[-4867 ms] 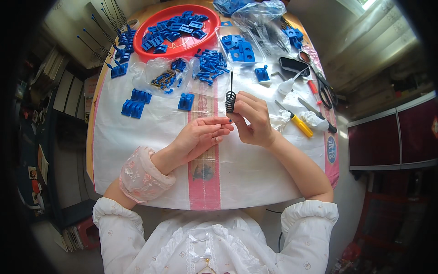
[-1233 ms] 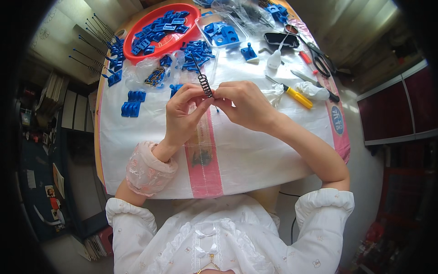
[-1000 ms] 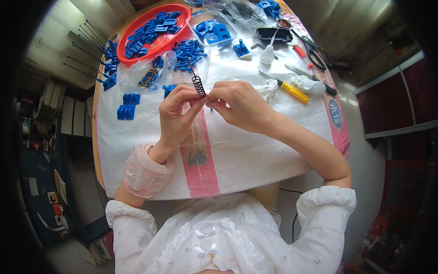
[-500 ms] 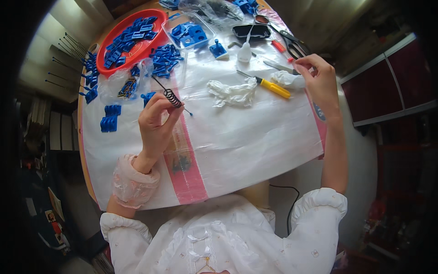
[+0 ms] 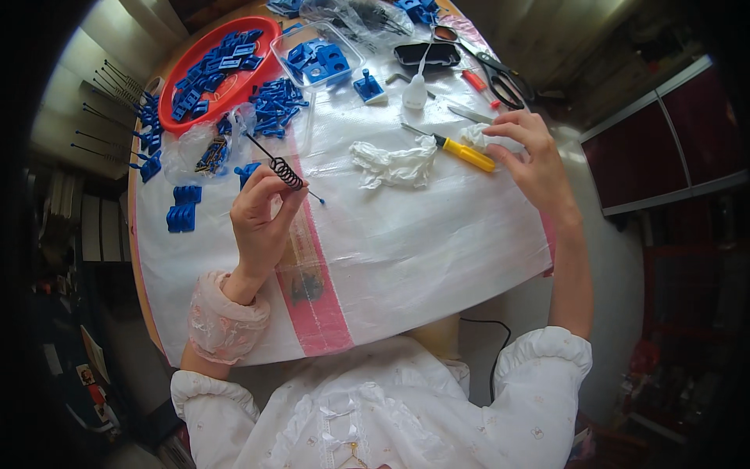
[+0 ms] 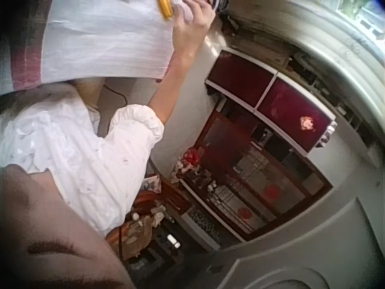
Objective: Assembling a wire-and-spring component and attaching plastic parts at a workbench.
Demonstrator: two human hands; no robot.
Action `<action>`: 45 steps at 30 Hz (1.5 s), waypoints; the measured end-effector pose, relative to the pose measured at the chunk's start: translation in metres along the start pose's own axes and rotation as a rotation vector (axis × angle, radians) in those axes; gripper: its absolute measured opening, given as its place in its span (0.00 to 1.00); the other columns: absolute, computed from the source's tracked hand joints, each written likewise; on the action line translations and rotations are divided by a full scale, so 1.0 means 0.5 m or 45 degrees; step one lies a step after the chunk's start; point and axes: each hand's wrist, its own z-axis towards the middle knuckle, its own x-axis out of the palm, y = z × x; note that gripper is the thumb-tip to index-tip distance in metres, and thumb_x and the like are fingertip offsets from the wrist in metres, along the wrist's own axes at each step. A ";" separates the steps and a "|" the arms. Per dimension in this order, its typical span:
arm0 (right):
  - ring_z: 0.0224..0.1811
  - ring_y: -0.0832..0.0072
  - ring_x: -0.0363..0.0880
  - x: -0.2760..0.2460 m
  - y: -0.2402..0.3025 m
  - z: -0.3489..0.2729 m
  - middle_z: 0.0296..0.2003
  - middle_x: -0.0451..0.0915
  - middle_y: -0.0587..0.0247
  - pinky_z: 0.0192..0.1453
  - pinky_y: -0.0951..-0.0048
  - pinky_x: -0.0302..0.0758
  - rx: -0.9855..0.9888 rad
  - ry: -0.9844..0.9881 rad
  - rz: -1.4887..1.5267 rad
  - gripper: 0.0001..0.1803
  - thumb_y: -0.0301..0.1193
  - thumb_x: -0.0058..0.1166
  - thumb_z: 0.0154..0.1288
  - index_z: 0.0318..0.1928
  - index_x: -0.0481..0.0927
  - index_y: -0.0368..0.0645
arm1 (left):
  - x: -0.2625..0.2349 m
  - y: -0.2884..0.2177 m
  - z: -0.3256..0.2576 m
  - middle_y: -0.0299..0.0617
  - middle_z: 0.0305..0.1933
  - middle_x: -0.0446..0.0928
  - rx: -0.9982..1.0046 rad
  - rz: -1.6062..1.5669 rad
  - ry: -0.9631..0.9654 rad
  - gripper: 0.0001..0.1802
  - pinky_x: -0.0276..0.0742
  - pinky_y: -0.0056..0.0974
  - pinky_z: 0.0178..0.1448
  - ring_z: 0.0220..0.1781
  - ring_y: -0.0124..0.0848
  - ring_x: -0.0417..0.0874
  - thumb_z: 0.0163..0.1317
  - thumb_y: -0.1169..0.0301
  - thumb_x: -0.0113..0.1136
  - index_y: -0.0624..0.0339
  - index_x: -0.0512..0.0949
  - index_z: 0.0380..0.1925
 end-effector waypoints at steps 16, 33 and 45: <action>0.52 0.63 0.74 0.061 -0.027 0.057 0.43 0.80 0.60 0.59 0.66 0.68 -0.054 0.071 -0.084 0.06 0.24 0.63 0.56 0.33 0.79 0.37 | -0.008 0.002 -0.003 0.38 0.37 0.78 -0.025 -0.012 0.013 0.09 0.73 0.27 0.39 0.35 0.23 0.77 0.55 0.83 0.67 0.64 0.82 0.37; 0.42 0.82 0.82 0.055 0.194 0.057 0.35 0.81 0.64 0.46 0.78 0.78 -0.021 0.350 0.562 0.08 0.17 0.58 0.60 0.40 0.77 0.36 | -0.011 -0.001 -0.003 0.36 0.38 0.76 -0.065 -0.044 0.038 0.09 0.71 0.26 0.41 0.37 0.21 0.75 0.57 0.84 0.66 0.64 0.82 0.38; 0.35 0.70 0.81 0.247 0.223 0.028 0.33 0.83 0.53 0.40 0.71 0.73 0.028 0.626 0.615 0.10 0.27 0.58 0.61 0.39 0.82 0.33 | -0.012 0.010 0.000 0.37 0.33 0.78 -0.032 -0.036 -0.014 0.08 0.74 0.29 0.36 0.32 0.24 0.78 0.54 0.81 0.69 0.64 0.83 0.35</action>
